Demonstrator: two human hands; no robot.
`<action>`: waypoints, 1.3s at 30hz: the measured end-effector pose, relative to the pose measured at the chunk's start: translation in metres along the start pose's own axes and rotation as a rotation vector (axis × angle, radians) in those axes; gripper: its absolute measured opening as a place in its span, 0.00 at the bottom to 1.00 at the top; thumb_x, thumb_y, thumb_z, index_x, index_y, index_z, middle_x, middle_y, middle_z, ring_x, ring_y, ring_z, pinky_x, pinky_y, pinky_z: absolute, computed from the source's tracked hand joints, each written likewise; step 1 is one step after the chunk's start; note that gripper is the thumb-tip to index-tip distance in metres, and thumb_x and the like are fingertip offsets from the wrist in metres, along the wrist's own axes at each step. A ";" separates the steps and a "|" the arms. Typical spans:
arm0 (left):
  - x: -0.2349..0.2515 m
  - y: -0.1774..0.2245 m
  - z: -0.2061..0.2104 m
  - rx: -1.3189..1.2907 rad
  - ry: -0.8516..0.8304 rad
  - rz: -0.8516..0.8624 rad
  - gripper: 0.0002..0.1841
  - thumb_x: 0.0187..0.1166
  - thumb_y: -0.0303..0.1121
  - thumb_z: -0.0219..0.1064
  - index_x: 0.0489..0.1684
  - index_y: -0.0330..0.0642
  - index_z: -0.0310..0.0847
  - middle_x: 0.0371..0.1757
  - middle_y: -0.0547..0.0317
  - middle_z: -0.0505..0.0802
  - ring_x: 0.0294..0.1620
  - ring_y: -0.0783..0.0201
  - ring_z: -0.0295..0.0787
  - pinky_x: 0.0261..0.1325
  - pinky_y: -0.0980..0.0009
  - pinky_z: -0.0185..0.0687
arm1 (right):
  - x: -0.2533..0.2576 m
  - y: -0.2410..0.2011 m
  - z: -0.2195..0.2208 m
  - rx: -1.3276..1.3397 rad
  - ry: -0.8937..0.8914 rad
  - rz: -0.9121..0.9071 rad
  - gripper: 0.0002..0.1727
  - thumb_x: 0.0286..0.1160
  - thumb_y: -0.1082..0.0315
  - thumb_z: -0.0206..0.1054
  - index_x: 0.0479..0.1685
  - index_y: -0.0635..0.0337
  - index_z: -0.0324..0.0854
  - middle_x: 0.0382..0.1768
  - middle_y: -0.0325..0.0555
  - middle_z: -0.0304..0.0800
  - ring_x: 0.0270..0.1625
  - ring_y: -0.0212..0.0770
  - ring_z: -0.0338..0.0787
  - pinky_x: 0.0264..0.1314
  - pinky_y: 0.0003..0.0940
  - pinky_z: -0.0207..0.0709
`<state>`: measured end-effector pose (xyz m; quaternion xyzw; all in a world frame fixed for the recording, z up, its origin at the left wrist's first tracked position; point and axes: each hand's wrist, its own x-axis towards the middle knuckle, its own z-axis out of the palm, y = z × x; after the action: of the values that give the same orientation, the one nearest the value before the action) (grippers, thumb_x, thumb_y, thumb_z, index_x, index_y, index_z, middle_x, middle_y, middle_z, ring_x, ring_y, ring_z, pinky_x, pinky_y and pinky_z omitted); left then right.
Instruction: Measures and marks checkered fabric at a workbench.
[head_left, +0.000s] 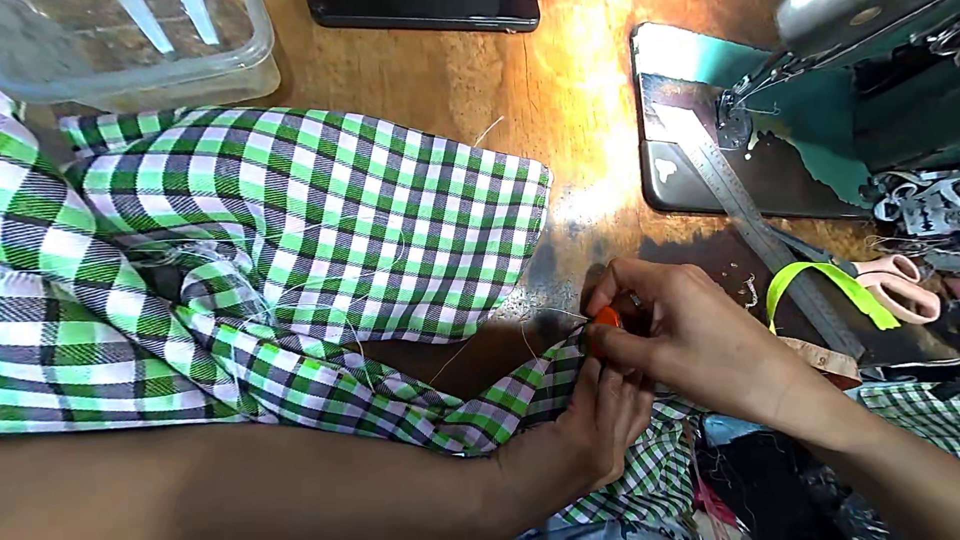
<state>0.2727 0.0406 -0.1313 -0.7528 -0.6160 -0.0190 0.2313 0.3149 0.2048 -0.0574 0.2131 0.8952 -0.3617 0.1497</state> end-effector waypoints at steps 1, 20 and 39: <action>0.000 0.000 0.000 -0.006 0.001 0.001 0.17 0.80 0.12 0.51 0.57 0.27 0.84 0.55 0.43 0.93 0.60 0.52 0.91 0.58 0.59 0.80 | 0.000 -0.001 0.001 -0.012 0.003 0.003 0.04 0.69 0.63 0.71 0.36 0.45 0.81 0.18 0.25 0.81 0.19 0.20 0.80 0.18 0.19 0.72; 0.007 -0.020 0.006 -0.206 0.125 0.017 0.17 0.84 0.18 0.51 0.63 0.25 0.82 0.65 0.39 0.92 0.65 0.50 0.91 0.61 0.61 0.85 | -0.076 0.088 -0.029 0.990 0.614 0.044 0.18 0.92 0.57 0.46 0.40 0.40 0.82 0.28 0.27 0.86 0.22 0.19 0.82 0.24 0.12 0.78; 0.038 -0.155 0.009 -0.965 -0.583 -0.098 0.23 0.60 0.41 0.86 0.48 0.43 0.82 0.43 0.59 0.84 0.44 0.62 0.81 0.47 0.63 0.78 | -0.076 0.098 0.014 -0.247 0.866 -0.259 0.21 0.85 0.54 0.58 0.47 0.59 0.91 0.28 0.46 0.87 0.24 0.45 0.83 0.24 0.43 0.74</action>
<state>0.1346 0.1000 -0.0770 -0.7178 -0.6102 -0.1003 -0.3199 0.4301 0.2370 -0.0921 0.2115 0.9309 -0.1458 -0.2596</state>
